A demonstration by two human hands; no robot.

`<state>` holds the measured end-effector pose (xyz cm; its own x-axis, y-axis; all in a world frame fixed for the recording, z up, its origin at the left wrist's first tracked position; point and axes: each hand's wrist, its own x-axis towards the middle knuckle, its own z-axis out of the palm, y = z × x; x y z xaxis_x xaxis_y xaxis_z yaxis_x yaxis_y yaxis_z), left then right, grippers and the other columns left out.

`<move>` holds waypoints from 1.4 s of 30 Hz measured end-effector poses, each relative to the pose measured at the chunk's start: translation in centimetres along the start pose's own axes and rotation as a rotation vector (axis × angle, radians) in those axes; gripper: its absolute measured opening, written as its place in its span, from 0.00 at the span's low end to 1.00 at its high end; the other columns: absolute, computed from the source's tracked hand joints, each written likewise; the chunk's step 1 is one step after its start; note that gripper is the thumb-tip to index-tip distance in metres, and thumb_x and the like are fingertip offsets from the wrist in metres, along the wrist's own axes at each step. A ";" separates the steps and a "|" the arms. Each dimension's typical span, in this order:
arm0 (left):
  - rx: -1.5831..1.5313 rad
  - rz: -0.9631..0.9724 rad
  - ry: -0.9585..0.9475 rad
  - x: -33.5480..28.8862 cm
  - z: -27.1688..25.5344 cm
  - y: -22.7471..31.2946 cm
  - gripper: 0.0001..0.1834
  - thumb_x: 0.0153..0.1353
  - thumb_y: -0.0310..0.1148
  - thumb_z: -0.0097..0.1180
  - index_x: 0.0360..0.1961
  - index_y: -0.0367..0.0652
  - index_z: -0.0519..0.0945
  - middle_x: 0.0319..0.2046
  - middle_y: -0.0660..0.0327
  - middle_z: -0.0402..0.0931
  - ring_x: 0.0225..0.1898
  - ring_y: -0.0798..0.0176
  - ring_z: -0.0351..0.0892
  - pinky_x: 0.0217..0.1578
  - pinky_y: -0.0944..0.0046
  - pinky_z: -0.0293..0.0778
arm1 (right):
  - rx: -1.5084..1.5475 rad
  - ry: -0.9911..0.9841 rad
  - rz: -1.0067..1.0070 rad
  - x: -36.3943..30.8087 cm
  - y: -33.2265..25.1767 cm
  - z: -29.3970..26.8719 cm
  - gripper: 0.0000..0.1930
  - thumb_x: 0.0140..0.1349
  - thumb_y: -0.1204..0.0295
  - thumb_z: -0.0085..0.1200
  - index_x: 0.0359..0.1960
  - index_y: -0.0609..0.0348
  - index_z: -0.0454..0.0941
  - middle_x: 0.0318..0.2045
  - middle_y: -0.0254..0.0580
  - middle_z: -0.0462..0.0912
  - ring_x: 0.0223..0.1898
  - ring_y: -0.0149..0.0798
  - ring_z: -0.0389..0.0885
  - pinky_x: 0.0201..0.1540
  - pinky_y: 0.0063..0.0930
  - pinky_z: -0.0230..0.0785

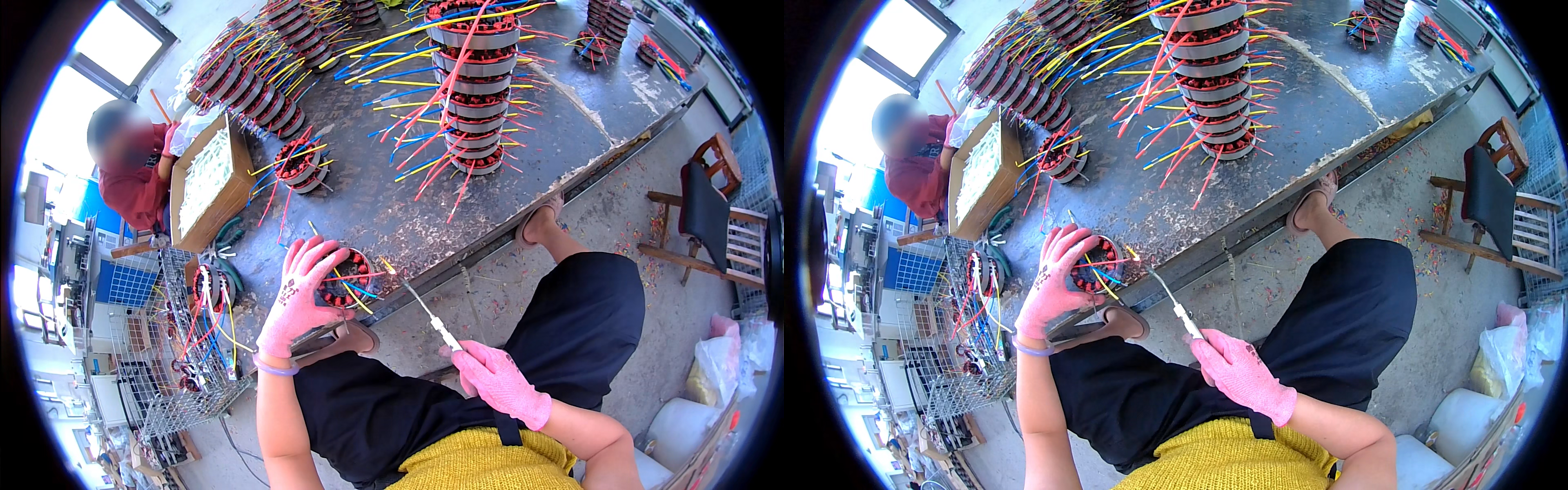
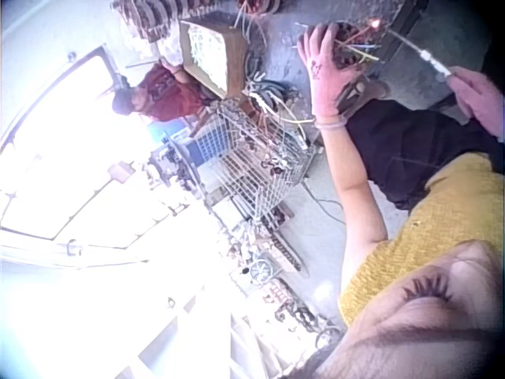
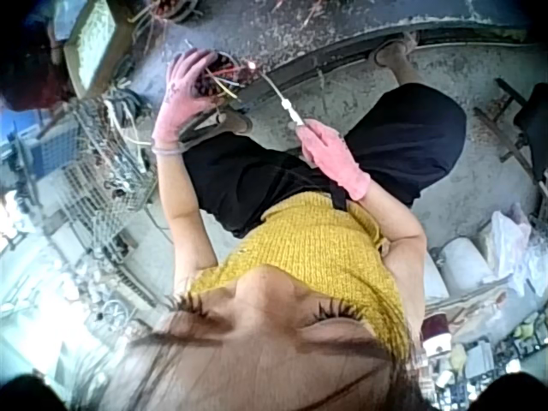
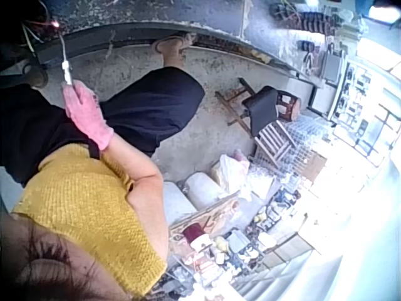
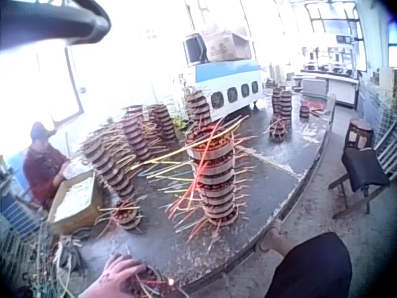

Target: The person uses a handheld lighter to fuse the tips of colored wires on a copper coil. They pick up individual coils, apply the flame to the wire ends, and then place the processed coils onto a stack on the table.

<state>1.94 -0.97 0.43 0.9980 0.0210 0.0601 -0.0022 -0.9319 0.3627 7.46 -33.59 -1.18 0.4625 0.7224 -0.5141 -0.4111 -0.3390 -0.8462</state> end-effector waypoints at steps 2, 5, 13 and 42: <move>0.016 0.007 -0.004 0.0 0.0 -0.2 0.51 0.29 0.42 0.77 0.62 0.48 0.74 0.63 0.57 0.68 0.71 0.47 0.57 0.74 0.45 0.44 | 0.037 0.006 0.029 0.1 0.1 0.1 0.18 0.74 0.62 0.43 0.51 0.65 0.76 0.19 0.34 0.71 0.21 0.25 0.70 0.27 0.25 0.65; -0.008 -0.016 -0.004 0.0 -0.2 0.4 0.49 0.30 0.39 0.76 0.62 0.50 0.74 0.63 0.57 0.68 0.70 0.47 0.57 0.73 0.45 0.45 | 0.042 0.002 0.024 0.1 0.4 0.0 0.18 0.74 0.62 0.43 0.51 0.65 0.76 0.20 0.33 0.71 0.21 0.25 0.70 0.27 0.25 0.65; -0.011 -0.004 0.004 0.0 -0.2 0.3 0.49 0.30 0.38 0.76 0.62 0.50 0.74 0.63 0.57 0.68 0.70 0.47 0.58 0.73 0.45 0.45 | 0.009 -0.001 0.005 0.1 0.1 0.1 0.18 0.74 0.62 0.44 0.51 0.65 0.76 0.20 0.35 0.71 0.21 0.26 0.70 0.27 0.26 0.65; -0.017 0.007 0.082 0.1 0.4 0.7 0.47 0.31 0.42 0.78 0.57 0.45 0.73 0.59 0.55 0.71 0.67 0.49 0.63 0.72 0.44 0.47 | 0.067 -0.030 0.029 -0.9 0.4 0.1 0.18 0.74 0.63 0.43 0.53 0.65 0.75 0.20 0.29 0.69 0.21 0.22 0.66 0.25 0.22 0.61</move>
<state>2.04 -1.73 0.31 0.9893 0.0450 0.1386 -0.0108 -0.9259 0.3776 6.81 -34.29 -1.09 0.4259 0.7310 -0.5332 -0.4763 -0.3199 -0.8190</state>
